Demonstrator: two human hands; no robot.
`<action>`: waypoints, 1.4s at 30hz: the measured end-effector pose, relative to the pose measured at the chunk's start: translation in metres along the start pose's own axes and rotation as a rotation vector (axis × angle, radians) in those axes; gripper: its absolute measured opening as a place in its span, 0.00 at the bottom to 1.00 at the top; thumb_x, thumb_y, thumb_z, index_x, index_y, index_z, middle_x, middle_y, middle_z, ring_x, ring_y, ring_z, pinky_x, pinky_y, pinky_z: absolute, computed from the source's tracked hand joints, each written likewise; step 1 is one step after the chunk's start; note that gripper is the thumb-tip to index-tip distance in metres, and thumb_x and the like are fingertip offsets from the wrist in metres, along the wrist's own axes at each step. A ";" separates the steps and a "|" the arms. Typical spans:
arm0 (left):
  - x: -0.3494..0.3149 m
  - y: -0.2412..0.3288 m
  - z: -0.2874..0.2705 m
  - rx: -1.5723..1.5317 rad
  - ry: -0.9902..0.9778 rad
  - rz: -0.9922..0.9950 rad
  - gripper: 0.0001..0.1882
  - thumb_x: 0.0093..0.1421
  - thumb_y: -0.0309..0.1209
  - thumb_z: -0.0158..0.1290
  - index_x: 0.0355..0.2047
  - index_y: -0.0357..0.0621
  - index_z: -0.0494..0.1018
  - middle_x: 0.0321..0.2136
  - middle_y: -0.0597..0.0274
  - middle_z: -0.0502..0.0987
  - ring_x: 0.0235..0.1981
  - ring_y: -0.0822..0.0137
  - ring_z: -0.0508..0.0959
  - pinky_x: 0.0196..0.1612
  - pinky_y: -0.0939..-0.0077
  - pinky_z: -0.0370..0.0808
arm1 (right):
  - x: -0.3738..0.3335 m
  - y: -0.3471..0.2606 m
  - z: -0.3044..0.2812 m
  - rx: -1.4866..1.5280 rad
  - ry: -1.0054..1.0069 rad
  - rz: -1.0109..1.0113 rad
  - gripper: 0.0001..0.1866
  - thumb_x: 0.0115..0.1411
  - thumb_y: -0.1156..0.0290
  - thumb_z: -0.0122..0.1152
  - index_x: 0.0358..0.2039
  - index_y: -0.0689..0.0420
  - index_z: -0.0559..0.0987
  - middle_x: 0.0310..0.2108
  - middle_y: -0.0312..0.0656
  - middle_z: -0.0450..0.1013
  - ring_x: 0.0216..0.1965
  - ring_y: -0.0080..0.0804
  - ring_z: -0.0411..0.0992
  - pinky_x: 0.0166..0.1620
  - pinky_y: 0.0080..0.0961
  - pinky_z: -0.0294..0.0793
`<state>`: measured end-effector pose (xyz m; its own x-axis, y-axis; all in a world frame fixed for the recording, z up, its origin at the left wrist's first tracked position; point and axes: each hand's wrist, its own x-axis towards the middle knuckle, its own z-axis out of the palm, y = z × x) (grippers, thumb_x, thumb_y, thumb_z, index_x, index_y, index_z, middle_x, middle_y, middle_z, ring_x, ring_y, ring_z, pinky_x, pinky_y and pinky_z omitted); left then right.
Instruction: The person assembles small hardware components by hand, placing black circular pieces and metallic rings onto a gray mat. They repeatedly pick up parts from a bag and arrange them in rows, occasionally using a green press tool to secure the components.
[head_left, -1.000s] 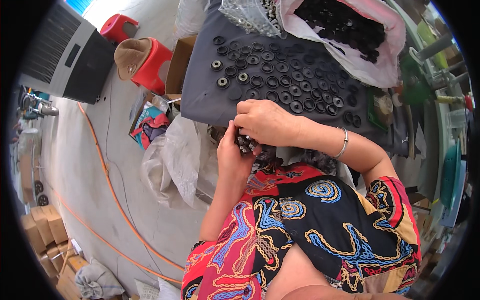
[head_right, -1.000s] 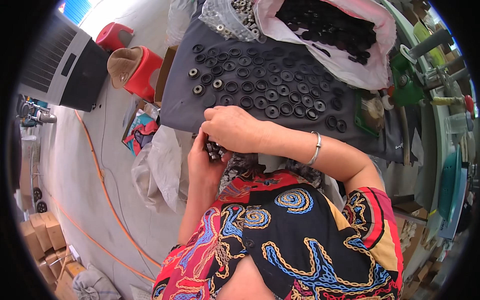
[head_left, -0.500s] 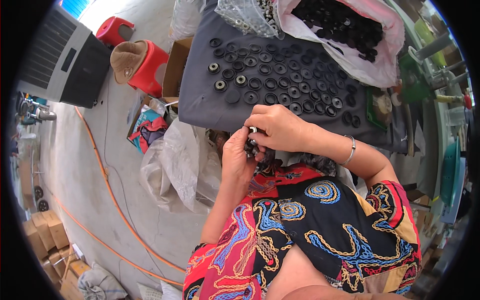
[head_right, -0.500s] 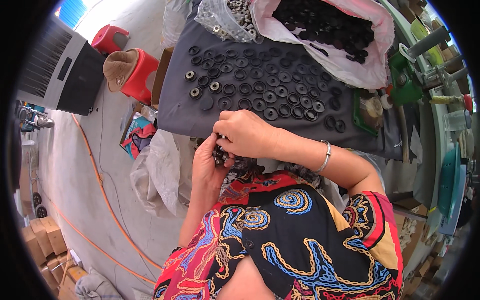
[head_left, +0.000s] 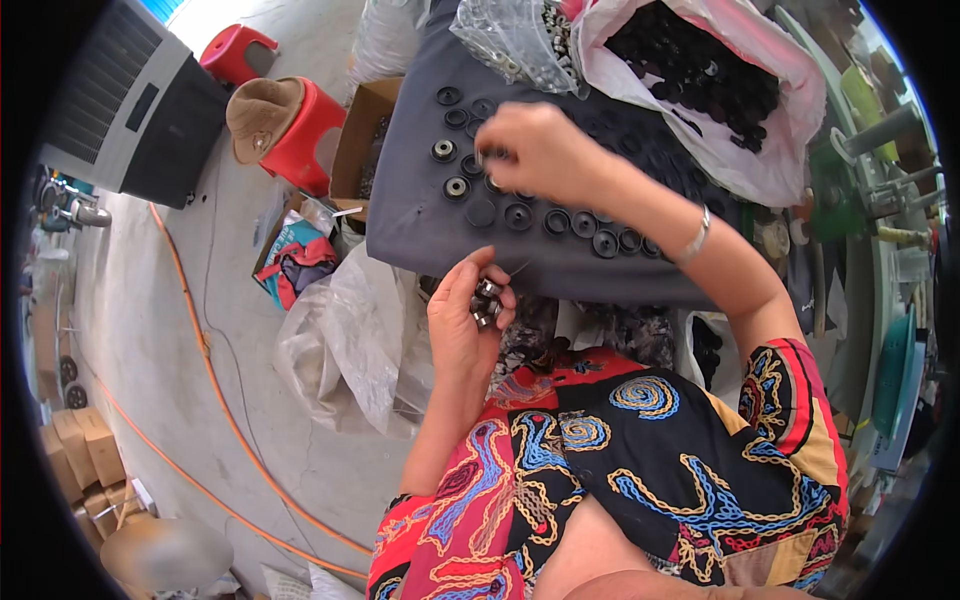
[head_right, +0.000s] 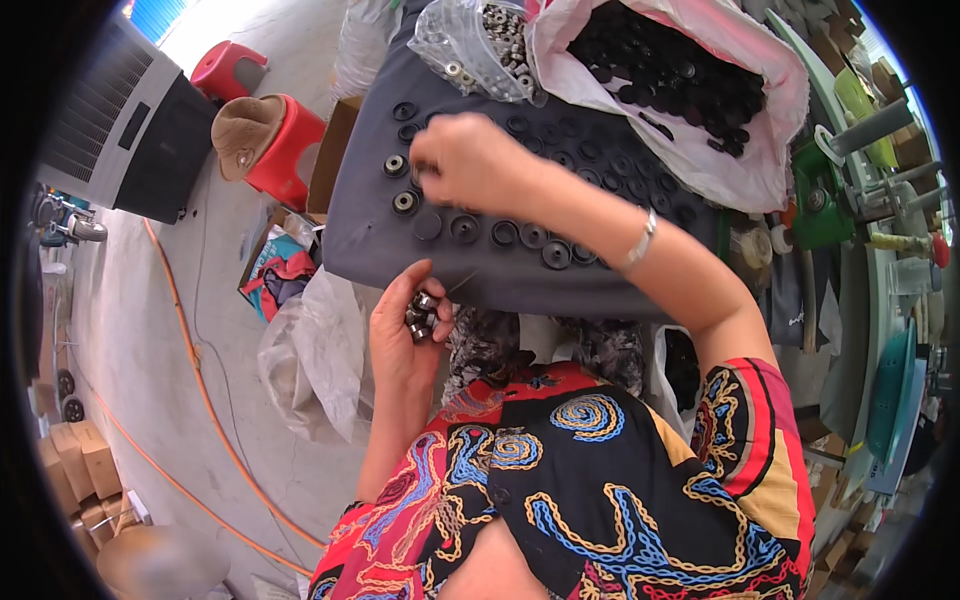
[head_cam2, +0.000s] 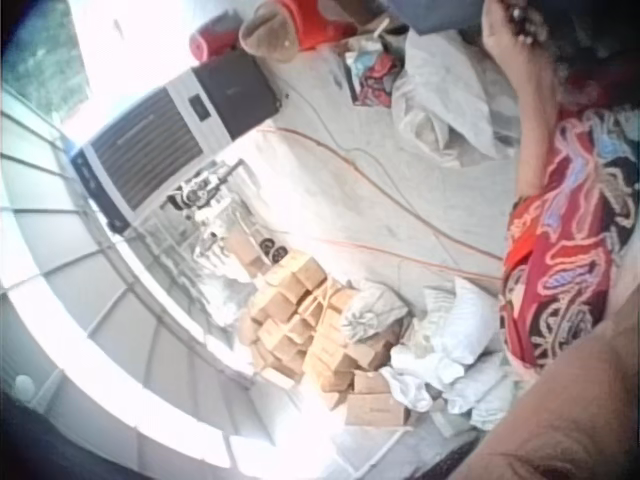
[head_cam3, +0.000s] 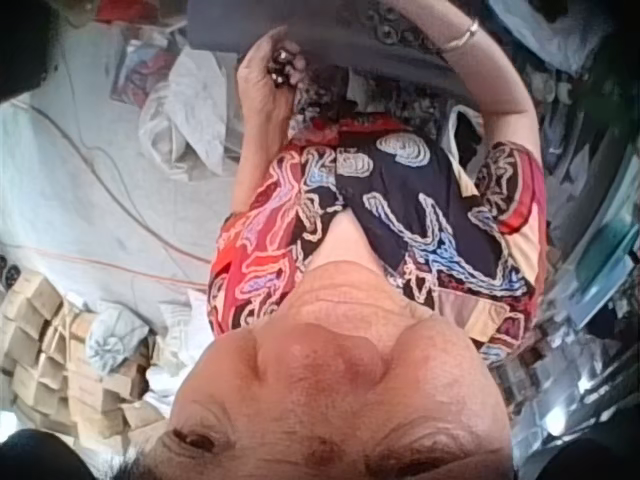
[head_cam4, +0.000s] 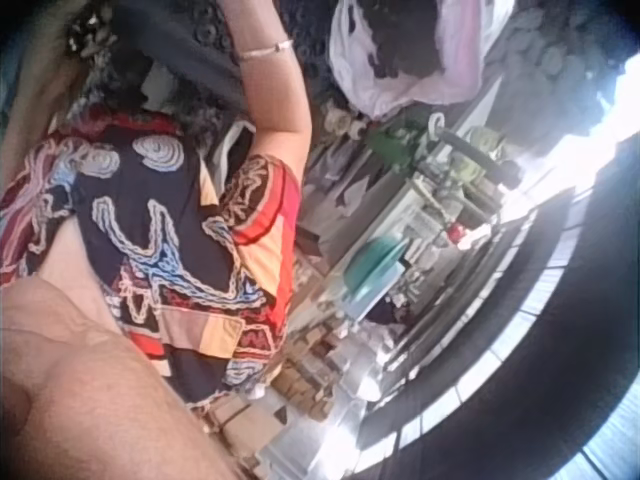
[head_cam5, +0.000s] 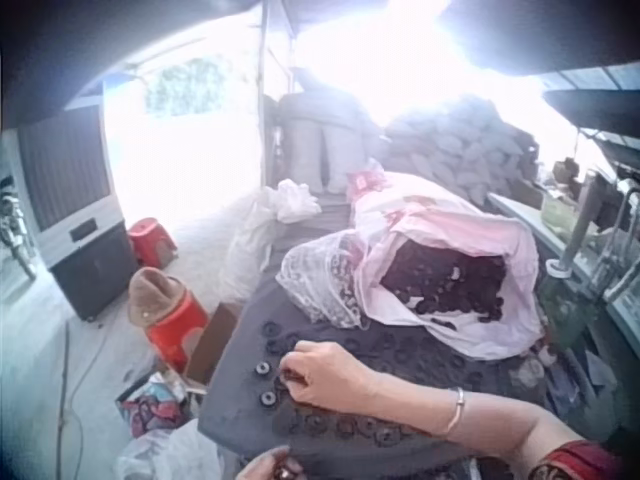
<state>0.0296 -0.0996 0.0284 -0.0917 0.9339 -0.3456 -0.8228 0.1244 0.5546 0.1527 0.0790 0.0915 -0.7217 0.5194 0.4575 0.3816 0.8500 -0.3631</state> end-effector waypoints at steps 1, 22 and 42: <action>0.001 0.001 -0.003 -0.004 -0.015 0.011 0.15 0.65 0.34 0.48 0.43 0.34 0.72 0.28 0.55 0.74 0.23 0.64 0.73 0.18 0.79 0.64 | 0.016 0.017 0.000 0.005 0.004 0.058 0.10 0.46 0.72 0.60 0.30 0.61 0.80 0.27 0.49 0.74 0.31 0.46 0.74 0.36 0.34 0.75; 0.012 0.006 -0.019 -0.138 0.042 -0.023 0.11 0.66 0.30 0.46 0.40 0.34 0.73 0.29 0.53 0.74 0.23 0.62 0.73 0.19 0.78 0.65 | 0.091 0.103 0.056 -0.226 -0.256 0.153 0.12 0.48 0.71 0.58 0.33 0.61 0.81 0.34 0.51 0.75 0.39 0.49 0.74 0.45 0.38 0.72; 0.015 0.006 -0.011 -0.176 0.076 -0.119 0.22 0.69 0.43 0.37 0.43 0.38 0.73 0.33 0.54 0.78 0.28 0.61 0.77 0.23 0.72 0.68 | -0.016 -0.036 0.017 0.241 -0.253 -0.159 0.10 0.50 0.72 0.63 0.34 0.59 0.79 0.29 0.44 0.69 0.33 0.43 0.71 0.38 0.34 0.73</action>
<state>0.0171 -0.0890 0.0179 -0.0246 0.8875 -0.4602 -0.9150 0.1655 0.3680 0.1406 0.0387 0.0837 -0.8922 0.3193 0.3195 0.1287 0.8576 -0.4979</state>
